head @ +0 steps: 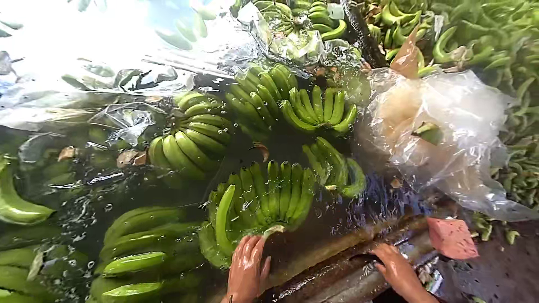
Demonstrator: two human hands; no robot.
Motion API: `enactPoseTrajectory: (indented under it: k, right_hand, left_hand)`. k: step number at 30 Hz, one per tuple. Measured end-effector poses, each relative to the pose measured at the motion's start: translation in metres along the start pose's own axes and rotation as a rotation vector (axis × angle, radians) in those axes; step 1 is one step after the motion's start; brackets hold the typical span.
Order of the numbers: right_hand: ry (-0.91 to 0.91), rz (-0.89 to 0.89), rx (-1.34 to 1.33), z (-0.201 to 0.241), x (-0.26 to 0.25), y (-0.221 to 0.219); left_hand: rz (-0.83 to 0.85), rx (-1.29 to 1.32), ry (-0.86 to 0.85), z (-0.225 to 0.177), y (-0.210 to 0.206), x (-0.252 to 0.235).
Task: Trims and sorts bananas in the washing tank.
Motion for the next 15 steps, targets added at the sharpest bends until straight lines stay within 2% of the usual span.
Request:
enactPoseTrajectory:
  k: [3,5,7,11,15]
  right_hand:
    - [-0.007,0.024,0.059,0.012,0.005,0.019]
    - [0.046,-0.086,-0.034,0.032,0.001,0.034]
    - [0.096,-0.141,-0.225,0.067,-0.016,0.047]
    - [0.226,-0.169,-0.589,0.148,-0.084,0.053]
    - [0.197,-0.136,-0.528,0.203,-0.129,0.047]
  left_hand:
    - [0.478,-0.161,0.165,0.002,0.005,-0.054]
    - [0.658,-0.191,0.234,0.006,0.003,-0.073]
    - [0.673,-0.154,0.244,0.012,0.003,-0.073]
    - [0.568,-0.088,0.211,0.020,0.014,-0.062]
    - [0.585,-0.036,0.174,0.024,0.032,-0.063]
Point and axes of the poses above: each hand's wrist, its own x-axis away from the middle knuckle, its own y-axis out of the back of the hand, z = x × y, the point moved 1 cm from there along -x, towards the middle knuckle, and after that the axes turned 6 degrees about -y, right-handed, at the moved point
